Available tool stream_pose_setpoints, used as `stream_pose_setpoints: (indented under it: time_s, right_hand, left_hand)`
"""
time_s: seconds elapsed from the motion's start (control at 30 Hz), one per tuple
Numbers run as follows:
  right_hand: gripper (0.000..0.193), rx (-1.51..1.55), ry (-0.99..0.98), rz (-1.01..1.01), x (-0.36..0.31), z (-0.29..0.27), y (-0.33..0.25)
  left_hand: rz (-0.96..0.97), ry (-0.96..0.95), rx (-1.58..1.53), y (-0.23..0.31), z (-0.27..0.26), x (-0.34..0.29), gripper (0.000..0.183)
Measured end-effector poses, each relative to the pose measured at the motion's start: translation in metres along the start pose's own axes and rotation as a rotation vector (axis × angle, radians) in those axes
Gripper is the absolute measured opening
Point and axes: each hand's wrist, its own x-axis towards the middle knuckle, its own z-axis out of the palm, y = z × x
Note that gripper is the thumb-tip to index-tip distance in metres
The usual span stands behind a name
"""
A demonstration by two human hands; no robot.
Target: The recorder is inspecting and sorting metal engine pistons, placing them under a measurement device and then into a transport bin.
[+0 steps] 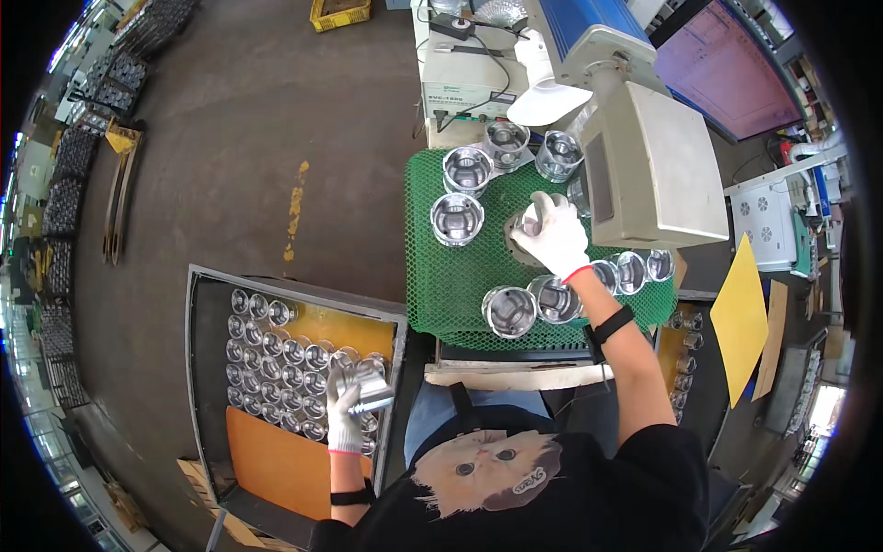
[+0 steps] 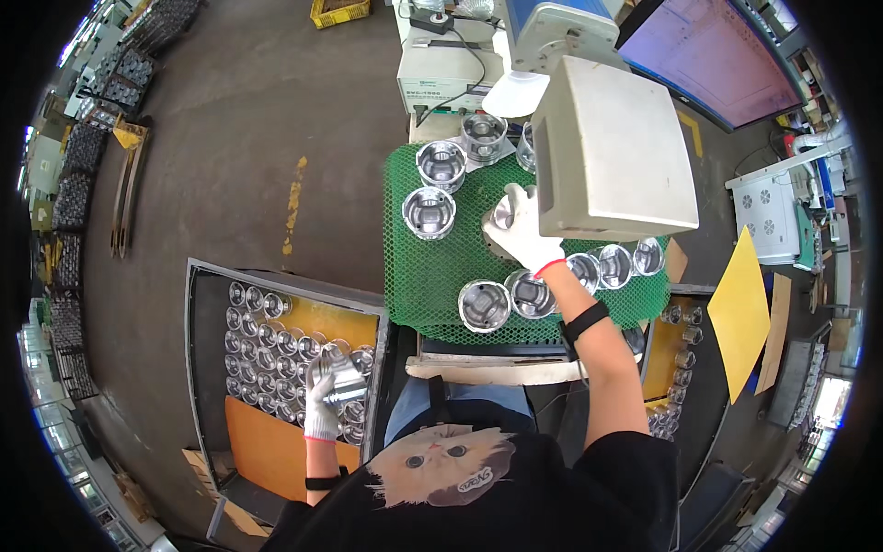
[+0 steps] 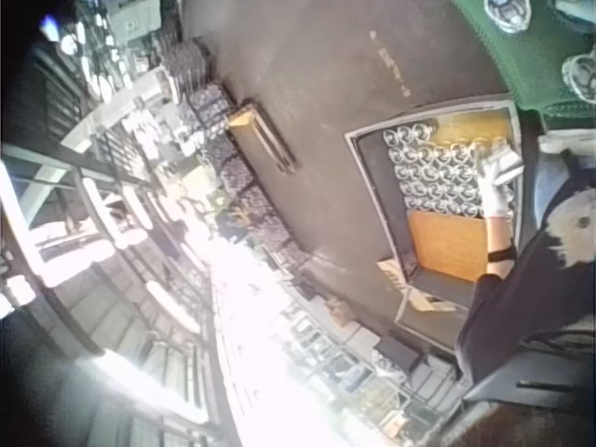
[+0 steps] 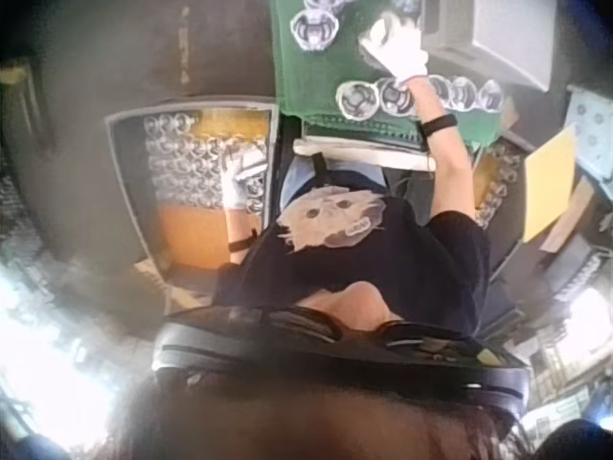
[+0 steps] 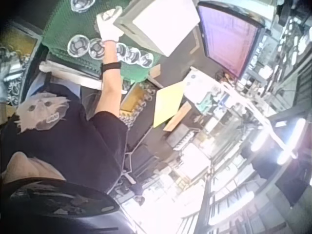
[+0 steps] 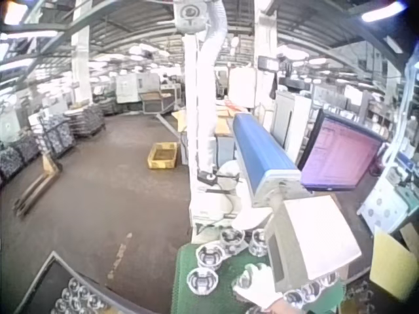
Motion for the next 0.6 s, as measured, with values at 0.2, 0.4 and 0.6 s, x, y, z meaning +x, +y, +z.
stream_pose_setpoints:
  time_s: [0.2, 0.4, 0.6]
  right_hand:
    - [0.041, -0.145, -0.029, -0.236, 0.005, 0.004, 0.006]
    - [0.045, -0.205, 0.072, 0.027, 0.000, 0.006, -0.008]
    - [0.038, -0.032, 0.368, -0.146, -0.091, -0.028, -0.048]
  left_hand:
    - [-0.090, 0.127, -0.089, -0.010, -0.050, -0.056, 0.076]
    - [-0.188, -0.009, -0.077, -0.013, -0.028, -0.033, 0.066]
    - [-0.055, -0.285, 0.072, -0.005, 0.025, -0.010, 0.078]
